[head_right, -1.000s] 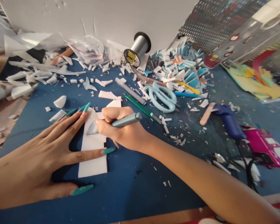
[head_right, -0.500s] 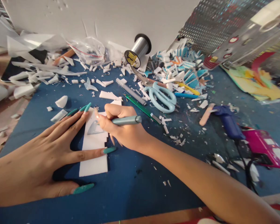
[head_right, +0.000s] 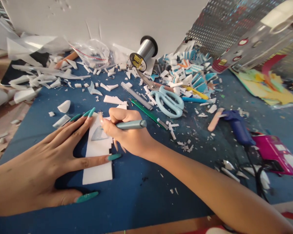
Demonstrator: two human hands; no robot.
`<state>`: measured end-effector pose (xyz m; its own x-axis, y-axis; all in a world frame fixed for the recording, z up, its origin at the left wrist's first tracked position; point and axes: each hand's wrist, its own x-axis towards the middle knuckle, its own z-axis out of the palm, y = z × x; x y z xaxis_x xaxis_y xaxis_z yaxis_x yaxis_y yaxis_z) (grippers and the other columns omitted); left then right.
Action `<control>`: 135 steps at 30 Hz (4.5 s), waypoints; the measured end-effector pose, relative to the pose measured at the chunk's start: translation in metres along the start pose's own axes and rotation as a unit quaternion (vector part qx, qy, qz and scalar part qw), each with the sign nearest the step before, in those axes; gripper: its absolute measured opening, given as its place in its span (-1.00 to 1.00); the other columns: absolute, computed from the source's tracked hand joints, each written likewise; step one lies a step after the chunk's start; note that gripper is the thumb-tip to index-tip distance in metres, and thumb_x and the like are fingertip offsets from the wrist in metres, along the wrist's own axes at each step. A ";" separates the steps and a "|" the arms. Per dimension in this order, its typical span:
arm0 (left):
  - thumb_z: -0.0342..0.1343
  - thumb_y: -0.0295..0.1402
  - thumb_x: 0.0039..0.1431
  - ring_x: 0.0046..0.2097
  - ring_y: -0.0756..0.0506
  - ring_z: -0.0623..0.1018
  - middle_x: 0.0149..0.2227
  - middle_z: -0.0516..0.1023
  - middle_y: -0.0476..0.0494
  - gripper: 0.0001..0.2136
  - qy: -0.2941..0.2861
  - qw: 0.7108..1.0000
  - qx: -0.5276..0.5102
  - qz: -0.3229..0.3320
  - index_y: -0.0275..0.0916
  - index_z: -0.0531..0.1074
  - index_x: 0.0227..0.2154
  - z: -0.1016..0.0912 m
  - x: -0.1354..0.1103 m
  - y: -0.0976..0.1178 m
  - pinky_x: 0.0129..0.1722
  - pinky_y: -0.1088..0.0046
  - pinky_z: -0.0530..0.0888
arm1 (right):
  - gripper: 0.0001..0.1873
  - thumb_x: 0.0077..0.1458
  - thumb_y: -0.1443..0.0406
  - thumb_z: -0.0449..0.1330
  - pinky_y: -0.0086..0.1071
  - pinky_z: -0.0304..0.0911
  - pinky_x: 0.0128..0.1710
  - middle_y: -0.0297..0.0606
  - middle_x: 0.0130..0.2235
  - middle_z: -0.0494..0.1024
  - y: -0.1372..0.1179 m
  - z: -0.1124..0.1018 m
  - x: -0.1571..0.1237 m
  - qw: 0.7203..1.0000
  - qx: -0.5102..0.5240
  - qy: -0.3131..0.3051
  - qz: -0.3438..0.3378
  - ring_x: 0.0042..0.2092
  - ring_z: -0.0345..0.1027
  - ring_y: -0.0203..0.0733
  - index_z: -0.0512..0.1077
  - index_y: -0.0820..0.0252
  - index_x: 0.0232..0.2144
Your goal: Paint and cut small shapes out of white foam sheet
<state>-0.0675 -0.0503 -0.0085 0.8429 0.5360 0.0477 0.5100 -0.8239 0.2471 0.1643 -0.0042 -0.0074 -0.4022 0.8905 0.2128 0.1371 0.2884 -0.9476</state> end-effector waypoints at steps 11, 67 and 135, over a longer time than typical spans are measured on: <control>0.19 0.04 0.18 0.41 -0.70 -0.05 0.47 -0.64 -0.18 -0.22 0.014 1.000 0.007 -0.010 0.31 -0.07 0.38 0.002 -0.002 0.003 0.11 -0.45 0.30 | -0.53 0.19 0.38 0.21 -0.52 0.04 -0.64 -0.52 -0.65 0.17 -0.001 0.000 0.000 1.000 -0.011 -0.015 -0.011 -0.64 0.14 -0.48 0.10 0.16 -0.67; 0.22 0.03 0.16 0.41 -0.66 0.00 0.49 -0.58 -0.06 -0.28 0.031 0.998 -0.012 -0.045 0.33 0.07 0.35 0.003 -0.002 0.008 0.20 -0.42 0.23 | -0.50 0.13 0.41 0.16 -0.44 0.00 -0.60 -0.52 -0.73 0.08 -0.005 -0.002 -0.001 0.999 -0.031 0.020 0.010 -0.64 -0.01 -0.45 0.03 0.12 -0.74; -0.29 -0.24 0.52 -0.52 -0.04 0.34 -0.55 0.31 -0.01 -0.66 0.356 0.924 0.039 0.137 -0.23 0.29 -0.31 -0.013 -0.006 -0.017 -0.52 0.44 0.37 | -0.57 0.41 0.21 0.02 -0.55 0.24 -0.44 -0.23 -0.46 0.47 -0.026 0.015 -0.031 0.927 -0.049 -0.144 -0.344 -0.43 0.28 -0.38 0.53 0.35 -0.37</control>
<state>-0.0836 -0.0376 -0.0006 0.6293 0.2683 0.7294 0.3297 -0.9420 0.0620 0.1596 -0.0451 0.0069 -0.6481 0.3579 0.6722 -0.1655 0.7954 -0.5831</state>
